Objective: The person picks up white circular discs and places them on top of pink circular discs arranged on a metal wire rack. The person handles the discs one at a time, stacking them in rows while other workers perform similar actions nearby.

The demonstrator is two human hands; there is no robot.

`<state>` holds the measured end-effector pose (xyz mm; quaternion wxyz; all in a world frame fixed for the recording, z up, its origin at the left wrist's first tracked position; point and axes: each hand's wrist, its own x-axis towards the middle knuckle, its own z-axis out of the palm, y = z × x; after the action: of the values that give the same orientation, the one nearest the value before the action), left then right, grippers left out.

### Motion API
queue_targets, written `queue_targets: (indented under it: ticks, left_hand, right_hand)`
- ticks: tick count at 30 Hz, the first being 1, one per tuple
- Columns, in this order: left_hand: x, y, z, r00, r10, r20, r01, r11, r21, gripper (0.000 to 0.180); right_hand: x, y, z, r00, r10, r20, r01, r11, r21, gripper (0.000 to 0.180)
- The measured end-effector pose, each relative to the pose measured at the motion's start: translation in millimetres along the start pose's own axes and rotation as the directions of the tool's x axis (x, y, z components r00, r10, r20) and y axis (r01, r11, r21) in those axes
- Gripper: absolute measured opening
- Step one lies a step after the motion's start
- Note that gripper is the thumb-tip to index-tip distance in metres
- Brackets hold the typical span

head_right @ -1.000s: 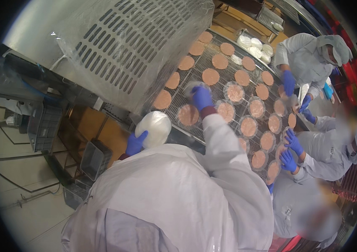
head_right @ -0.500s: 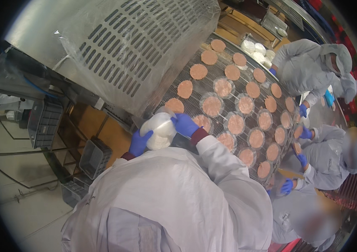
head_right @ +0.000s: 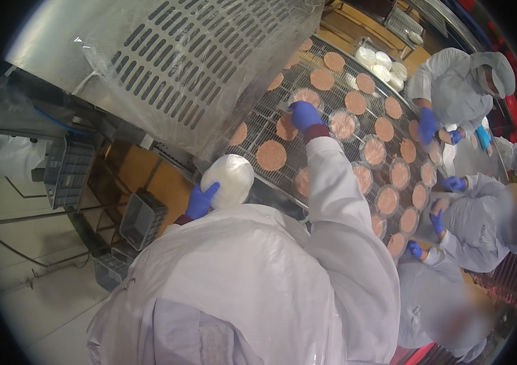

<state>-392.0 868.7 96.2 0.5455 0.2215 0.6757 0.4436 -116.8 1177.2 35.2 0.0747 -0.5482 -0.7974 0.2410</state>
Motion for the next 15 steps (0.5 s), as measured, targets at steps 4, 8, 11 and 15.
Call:
queue_targets:
  ticks: [4, 8, 11, 15]
  left_hand:
    - [14.2, -10.3, -0.8, 1.0, -0.013, 0.024, 0.013, 1.0, -0.015, 0.041]
    - [11.2, 7.0, 7.3, 0.999, -0.015, 0.052, 0.014, 1.0, 0.023, 0.04]
    - [19.8, 2.6, 5.0, 0.998, -0.005, 0.063, 0.003, 1.0, 0.022, 0.04]
    - [20.0, -16.6, -5.1, 1.0, 0.021, 0.022, -0.021, 1.0, -0.021, 0.039]
  right_hand:
    - [-50.9, -8.2, -25.2, 0.969, 0.062, -0.24, -0.016, 0.982, 0.188, 0.026]
    - [-126.8, -62.6, -18.9, 0.933, -0.012, -0.36, 0.181, 0.879, 0.441, 0.031]
    - [-182.1, -55.5, 54.6, 0.997, -0.024, -0.071, 0.041, 0.971, 0.237, 0.025]
    - [-155.4, -65.5, -2.8, 0.991, 0.061, 0.123, -0.117, 0.845, 0.522, 0.021]
